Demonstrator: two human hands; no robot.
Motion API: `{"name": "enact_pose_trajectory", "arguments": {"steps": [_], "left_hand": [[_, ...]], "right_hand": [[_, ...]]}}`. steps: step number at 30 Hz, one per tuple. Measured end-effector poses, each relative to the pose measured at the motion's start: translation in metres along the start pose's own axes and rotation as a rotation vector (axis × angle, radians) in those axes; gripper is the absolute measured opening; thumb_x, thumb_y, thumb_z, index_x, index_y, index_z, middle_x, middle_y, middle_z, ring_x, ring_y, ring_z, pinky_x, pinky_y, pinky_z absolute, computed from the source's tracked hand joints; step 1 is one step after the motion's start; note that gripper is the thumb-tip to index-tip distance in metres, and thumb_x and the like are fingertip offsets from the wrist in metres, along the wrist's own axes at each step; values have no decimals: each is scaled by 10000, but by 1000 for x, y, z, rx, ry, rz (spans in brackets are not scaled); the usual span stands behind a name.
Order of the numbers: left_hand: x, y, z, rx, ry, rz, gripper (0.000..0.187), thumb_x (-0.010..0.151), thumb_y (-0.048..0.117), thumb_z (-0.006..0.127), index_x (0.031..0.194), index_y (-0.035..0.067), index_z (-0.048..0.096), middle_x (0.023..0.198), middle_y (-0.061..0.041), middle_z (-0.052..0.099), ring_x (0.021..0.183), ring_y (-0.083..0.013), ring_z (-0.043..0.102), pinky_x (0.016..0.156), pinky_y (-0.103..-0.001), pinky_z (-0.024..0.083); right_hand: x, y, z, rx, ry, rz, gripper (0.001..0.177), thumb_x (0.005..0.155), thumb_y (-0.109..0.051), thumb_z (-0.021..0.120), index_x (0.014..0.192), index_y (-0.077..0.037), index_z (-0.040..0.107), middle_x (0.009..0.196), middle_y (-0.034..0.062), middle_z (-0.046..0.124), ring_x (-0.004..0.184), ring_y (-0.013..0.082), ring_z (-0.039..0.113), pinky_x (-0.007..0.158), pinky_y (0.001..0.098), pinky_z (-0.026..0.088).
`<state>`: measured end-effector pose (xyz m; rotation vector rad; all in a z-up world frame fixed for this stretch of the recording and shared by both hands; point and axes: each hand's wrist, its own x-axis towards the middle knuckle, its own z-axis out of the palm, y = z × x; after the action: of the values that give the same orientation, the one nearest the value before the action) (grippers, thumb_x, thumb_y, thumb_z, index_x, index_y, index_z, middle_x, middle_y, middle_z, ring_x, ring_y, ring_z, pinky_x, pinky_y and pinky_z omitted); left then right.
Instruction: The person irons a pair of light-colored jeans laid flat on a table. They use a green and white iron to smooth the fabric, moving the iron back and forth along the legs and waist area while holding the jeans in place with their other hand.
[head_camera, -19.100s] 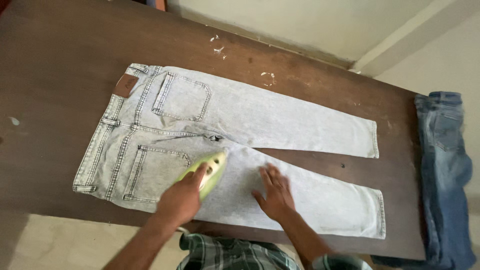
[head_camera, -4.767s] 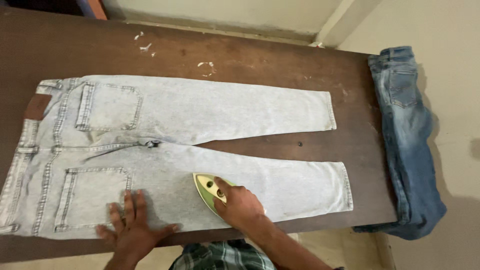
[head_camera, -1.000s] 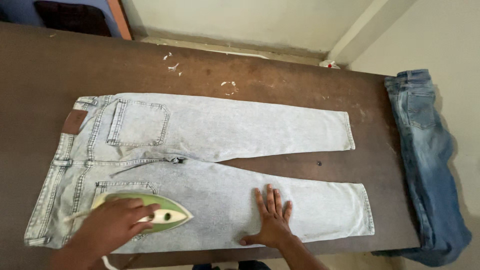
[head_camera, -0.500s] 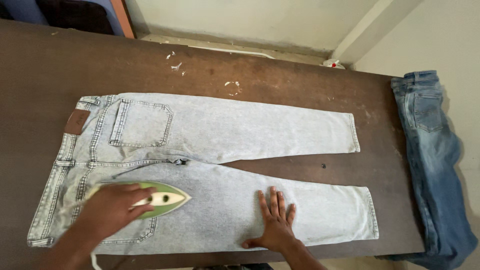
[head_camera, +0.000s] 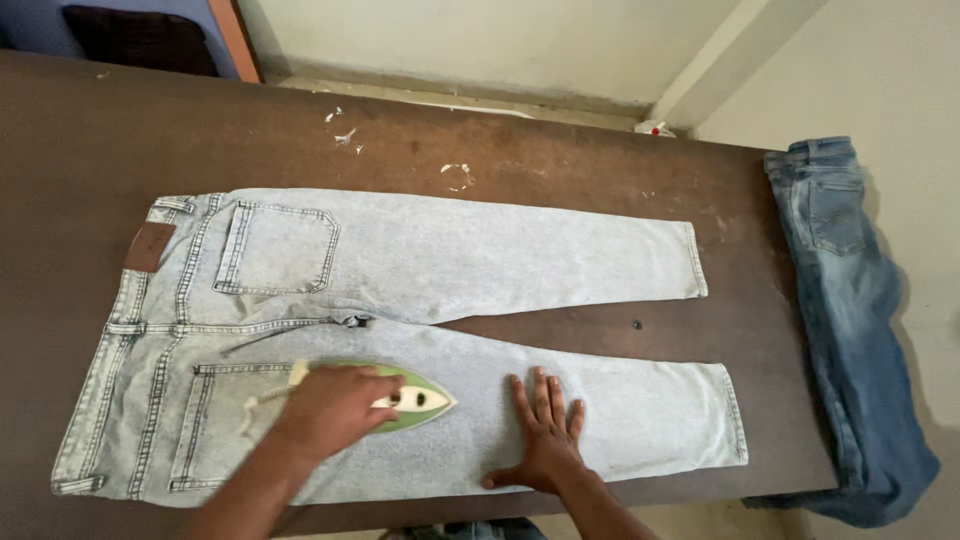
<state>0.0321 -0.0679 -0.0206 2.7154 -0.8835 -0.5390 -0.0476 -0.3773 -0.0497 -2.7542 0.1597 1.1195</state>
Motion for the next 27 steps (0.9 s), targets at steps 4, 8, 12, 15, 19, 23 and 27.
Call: {"name": "enact_pose_trajectory", "arguments": {"steps": [4,8,12,15,19,23,27], "left_hand": [[-20,-28,-22,-9,-20,-77,514,868,504,688,1353,337,654,1179,7,737,1015,-195,700,920,-398,559],[-17,-11,-29,-23,-239,-241,489,930,557,596,1380,366,592,1180,38,726,1043,-174,726,986,-330,583],[-7,-4,-16,-8,6,-133,540,872,582,645,1349,329,655,1255,-12,710,1073,-245,706,935,-420,570],[5,0,-9,-6,41,-104,533,854,599,656,1319,338,667,1311,-26,698,1055,-251,715,935,-423,569],[35,27,4,9,41,-36,501,885,584,649,1305,313,677,1281,-38,693,1029,-256,720,931,-436,565],[51,63,5,-15,26,-23,496,896,548,656,1284,240,664,1134,-43,739,979,-243,728,872,-408,594],[66,93,1,-48,117,16,461,853,513,710,1194,204,711,1064,-56,741,937,-271,723,801,-447,575]], "right_hand": [[0,1,1,7,50,-21,1642,455,-782,925,1638,-336,-123,1719,121,-236,1572,343,-254,1225,657,-113],[-1,2,1,18,63,-46,1638,456,-778,927,1648,-325,-100,1720,128,-227,1571,352,-246,1217,667,-115],[-3,2,0,33,53,-37,1630,460,-780,918,1648,-328,-103,1722,125,-230,1572,348,-245,1218,665,-114],[-1,1,-1,29,47,-45,1628,472,-758,925,1648,-336,-120,1717,122,-254,1568,343,-259,1210,665,-126],[1,15,4,87,79,-122,1559,522,-728,930,1652,-328,-67,1725,119,-222,1583,325,-231,1214,648,-119],[2,51,7,123,213,-253,1424,583,-690,862,1658,-288,18,1774,12,-23,1623,226,-24,1250,566,23],[0,87,8,28,264,-160,1322,662,-746,827,1633,-279,62,1738,46,-7,1599,253,-15,1248,569,11]]}}
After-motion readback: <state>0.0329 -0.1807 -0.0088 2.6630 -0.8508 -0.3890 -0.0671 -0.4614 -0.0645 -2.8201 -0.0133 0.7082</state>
